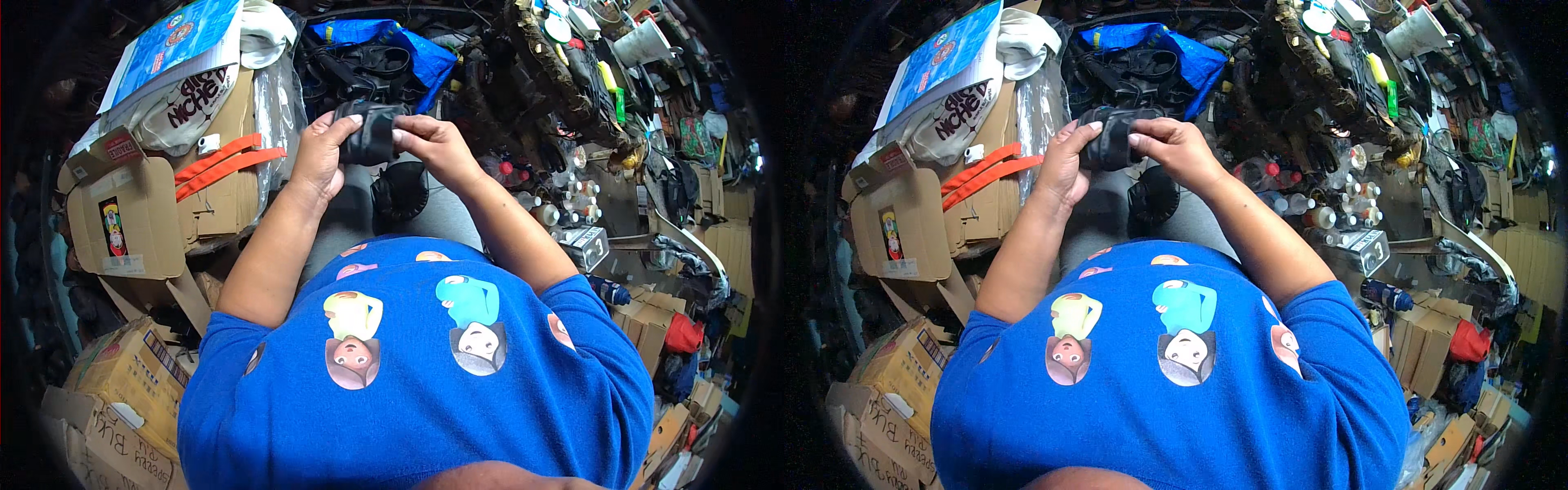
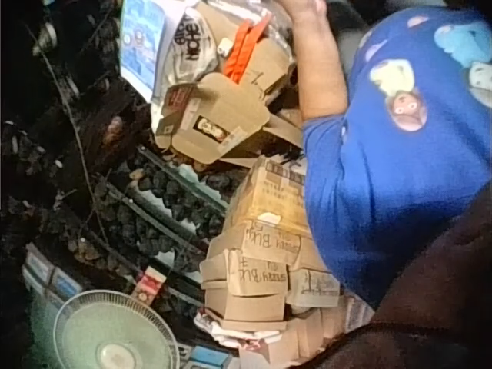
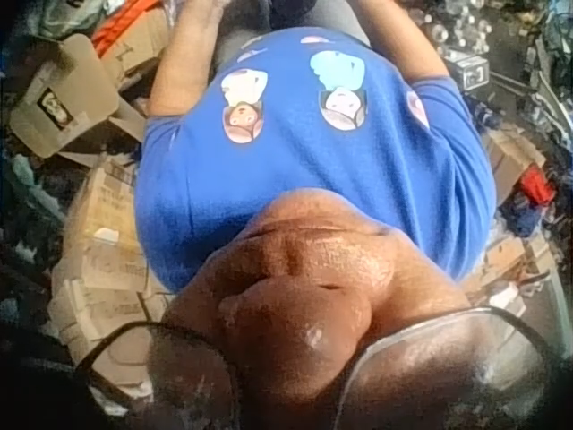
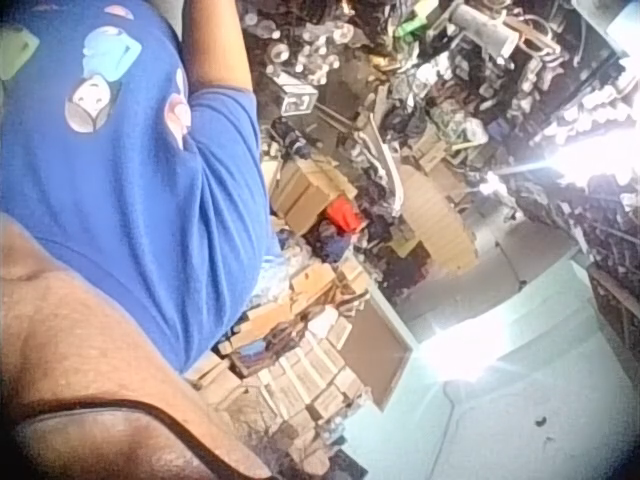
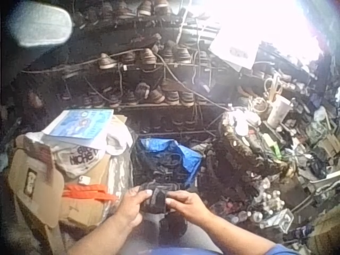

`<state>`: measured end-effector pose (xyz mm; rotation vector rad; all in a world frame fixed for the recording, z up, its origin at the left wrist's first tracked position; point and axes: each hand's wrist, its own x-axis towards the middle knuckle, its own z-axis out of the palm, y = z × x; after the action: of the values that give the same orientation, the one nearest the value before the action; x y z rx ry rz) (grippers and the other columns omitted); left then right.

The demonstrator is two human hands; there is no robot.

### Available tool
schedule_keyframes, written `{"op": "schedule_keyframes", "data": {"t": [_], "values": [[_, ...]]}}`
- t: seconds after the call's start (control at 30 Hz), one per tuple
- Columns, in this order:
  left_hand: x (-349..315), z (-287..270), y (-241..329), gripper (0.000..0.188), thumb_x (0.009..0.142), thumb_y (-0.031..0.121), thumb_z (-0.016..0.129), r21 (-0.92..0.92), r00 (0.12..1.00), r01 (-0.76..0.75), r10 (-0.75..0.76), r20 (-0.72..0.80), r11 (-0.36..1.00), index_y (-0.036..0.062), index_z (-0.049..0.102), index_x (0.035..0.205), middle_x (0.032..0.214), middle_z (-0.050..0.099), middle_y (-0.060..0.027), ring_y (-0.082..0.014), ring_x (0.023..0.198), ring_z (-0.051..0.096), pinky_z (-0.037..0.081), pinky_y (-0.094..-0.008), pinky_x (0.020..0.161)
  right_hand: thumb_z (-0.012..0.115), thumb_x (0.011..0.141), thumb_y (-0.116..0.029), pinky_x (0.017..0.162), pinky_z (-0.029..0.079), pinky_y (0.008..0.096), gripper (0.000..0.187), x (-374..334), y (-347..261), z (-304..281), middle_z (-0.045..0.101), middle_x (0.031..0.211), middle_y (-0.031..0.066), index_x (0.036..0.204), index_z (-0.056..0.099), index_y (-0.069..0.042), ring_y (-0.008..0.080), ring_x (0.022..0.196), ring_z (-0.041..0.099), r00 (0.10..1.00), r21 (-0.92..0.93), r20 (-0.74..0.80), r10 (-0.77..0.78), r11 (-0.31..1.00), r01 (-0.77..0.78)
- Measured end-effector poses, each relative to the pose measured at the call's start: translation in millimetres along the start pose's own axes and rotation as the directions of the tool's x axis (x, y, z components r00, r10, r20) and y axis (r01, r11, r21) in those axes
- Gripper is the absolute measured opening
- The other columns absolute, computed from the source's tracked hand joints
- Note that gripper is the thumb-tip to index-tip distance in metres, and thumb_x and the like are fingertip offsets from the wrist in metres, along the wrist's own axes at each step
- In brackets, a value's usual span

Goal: Hand stitching or lacing a black leather shoe component using a needle and thread.

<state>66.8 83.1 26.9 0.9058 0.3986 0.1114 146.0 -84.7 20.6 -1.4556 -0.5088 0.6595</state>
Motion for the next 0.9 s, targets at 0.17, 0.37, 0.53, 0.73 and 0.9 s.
{"op": "schedule_keyframes", "data": {"t": [0.17,0.37,0.53,0.73,0.9], "values": [[0,-5,-1,0.015,0.088,0.014,0.060,0.010,0.994,0.041,-0.041,0.103,0.999,0.0037,0.062,0.099,0.091,0.066,-0.0044,-0.0102,0.081,0.062,0.049,-0.0264,0.079,0.068,0.081,-0.009,0.070,0.048,0.0251,0.020,6,8,-1,0.064,0.081,0.0033,0.097,0.066,0.003,0.0115,0.079,0.060,0.995,-0.168,-0.054,-0.081,0.983,0.070],[-12,-11,-7,0.023,0.091,0.017,0.058,0.225,0.990,-0.086,0.057,0.131,0.970,0.0020,0.056,0.109,0.101,0.063,-0.0044,-0.0096,0.091,0.058,0.044,-0.0259,0.086,0.067,0.080,-0.008,0.069,0.048,0.0244,0.014,7,9,7,0.065,0.083,0.0035,0.090,0.067,0.002,0.0091,0.076,0.059,0.999,-0.064,-0.021,-0.027,0.998,0.026],[-24,-1,-4,0.021,0.089,0.012,0.060,0.356,0.972,-0.196,0.134,0.191,0.914,0.0012,0.056,0.107,0.100,0.063,-0.0041,-0.0088,0.091,0.057,0.046,-0.0261,0.084,0.063,0.082,-0.005,0.069,0.048,0.0227,0.011,5,2,15,0.065,0.084,0.0022,0.091,0.065,0.001,0.0078,0.074,0.059,0.997,0.250,-0.058,0.054,0.968,-0.038],[-27,4,-5,0.017,0.088,0.011,0.060,0.439,0.964,-0.262,0.216,0.154,0.859,0.0001,0.059,0.102,0.088,0.065,-0.0033,-0.0078,0.080,0.059,0.049,-0.0253,0.073,0.059,0.084,-0.006,0.071,0.048,0.0233,0.013,5,1,15,0.066,0.088,0.0031,0.096,0.063,-0.001,0.0089,0.076,0.060,0.994,0.322,-0.053,0.095,0.944,-0.073],[-20,11,-13,0.015,0.086,0.013,0.061,0.522,0.894,-0.424,0.434,0.111,0.740,0.0001,0.062,0.094,0.076,0.065,-0.0045,-0.0078,0.070,0.058,0.048,-0.0270,0.064,0.058,0.084,-0.010,0.077,0.047,0.0273,0.020,3,-4,29,0.065,0.096,0.0046,0.104,0.060,-0.005,0.0124,0.084,0.061,0.972,0.694,0.030,0.232,0.695,-0.187]]}}
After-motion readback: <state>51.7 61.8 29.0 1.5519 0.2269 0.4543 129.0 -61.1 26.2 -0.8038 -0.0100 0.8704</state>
